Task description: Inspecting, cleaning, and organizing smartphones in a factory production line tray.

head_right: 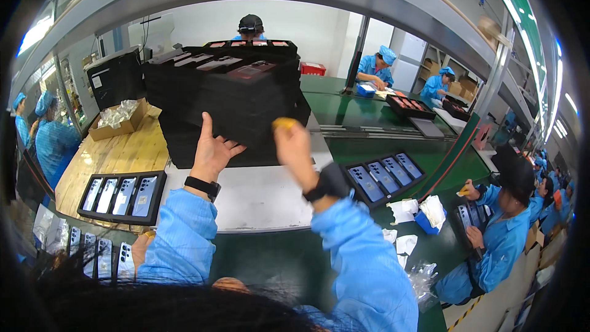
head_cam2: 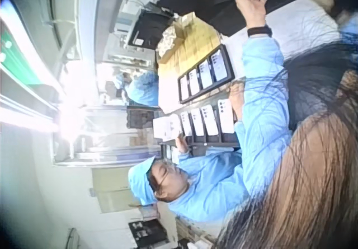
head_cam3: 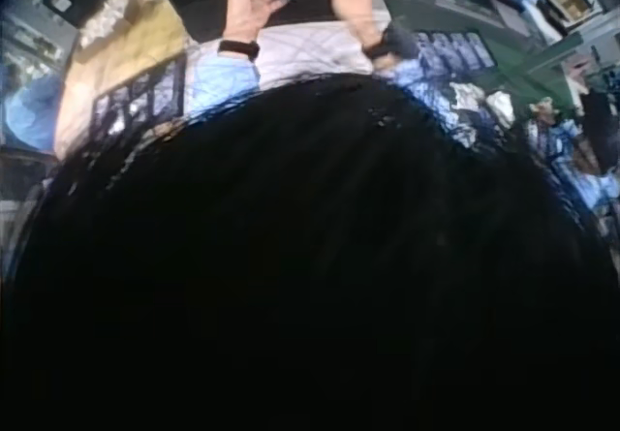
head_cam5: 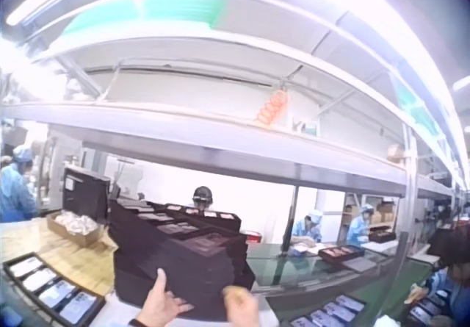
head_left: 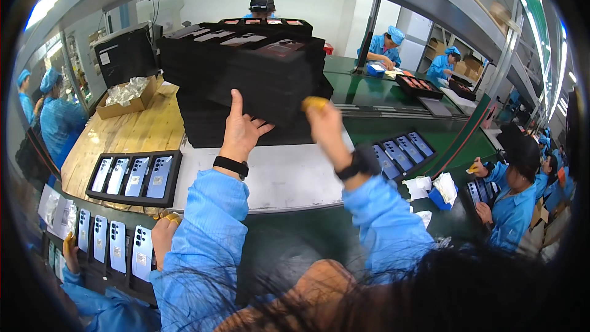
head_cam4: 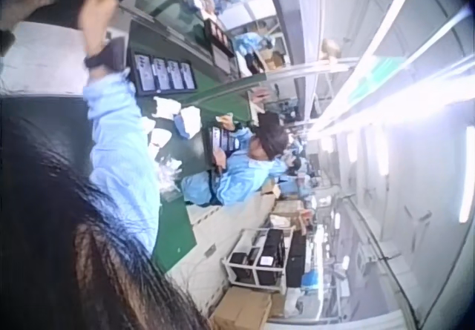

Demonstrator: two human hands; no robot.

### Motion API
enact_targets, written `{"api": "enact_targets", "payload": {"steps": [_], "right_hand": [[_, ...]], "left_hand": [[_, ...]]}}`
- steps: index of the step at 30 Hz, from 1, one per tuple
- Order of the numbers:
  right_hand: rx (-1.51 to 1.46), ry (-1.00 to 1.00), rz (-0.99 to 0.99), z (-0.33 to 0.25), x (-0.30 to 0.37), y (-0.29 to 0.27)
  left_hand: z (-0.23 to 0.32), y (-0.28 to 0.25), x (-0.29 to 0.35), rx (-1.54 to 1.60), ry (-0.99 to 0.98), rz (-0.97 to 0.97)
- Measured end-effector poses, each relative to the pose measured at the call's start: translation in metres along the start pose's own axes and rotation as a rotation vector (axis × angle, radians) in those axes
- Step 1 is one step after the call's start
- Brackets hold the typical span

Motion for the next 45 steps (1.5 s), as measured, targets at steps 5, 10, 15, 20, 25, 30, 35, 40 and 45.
{"api": "enact_targets", "payload": {"steps": [5,10,15,20,25,30,35,40,45], "right_hand": [[-0.048,-0.127,0.243,0.051,-0.13,-0.073],[0.088,0.324,0.009,0.075,-0.156,-0.057],[-0.03,0.093,0.186,0.031,-0.11,-0.042],[0.062,0.045,0.097,0.004,-0.015,-0.021],[-0.233,-0.079,-0.053,-0.049,0.106,0.024],[-0.396,-0.059,-0.155,-0.048,0.137,0.062],[-0.336,-0.054,-0.299,-0.072,0.164,0.108],[-0.221,-0.322,-0.592,-0.069,0.129,0.115],[0.015,-0.139,-0.137,0.016,-0.024,0.062]], "left_hand": [[-0.002,0.032,0.023,-0.124,0.068,0.034],[-0.005,0.032,0.021,-0.137,0.073,0.127],[0.002,0.032,0.021,-0.057,0.039,0.113],[0.034,-0.026,0.039,-0.048,0.131,0.019],[0.075,-0.114,0.063,0.08,0.074,0.184],[0.093,-0.066,0.113,0.128,0.223,0.318],[0.089,-0.077,0.123,0.323,0.556,0.453],[0.121,-0.123,0.102,0.131,0.524,0.521],[0.152,-0.186,0.059,-0.034,0.323,0.545]]}}
Point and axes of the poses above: each hand's wrist, its own x-axis away from the middle knuckle, its own y-axis out of the palm, z = x × y, the point moved 3 cm from there along -x, towards the middle knuckle, and after that the axes turned 11 degrees about -x, right-handed, at the moved point
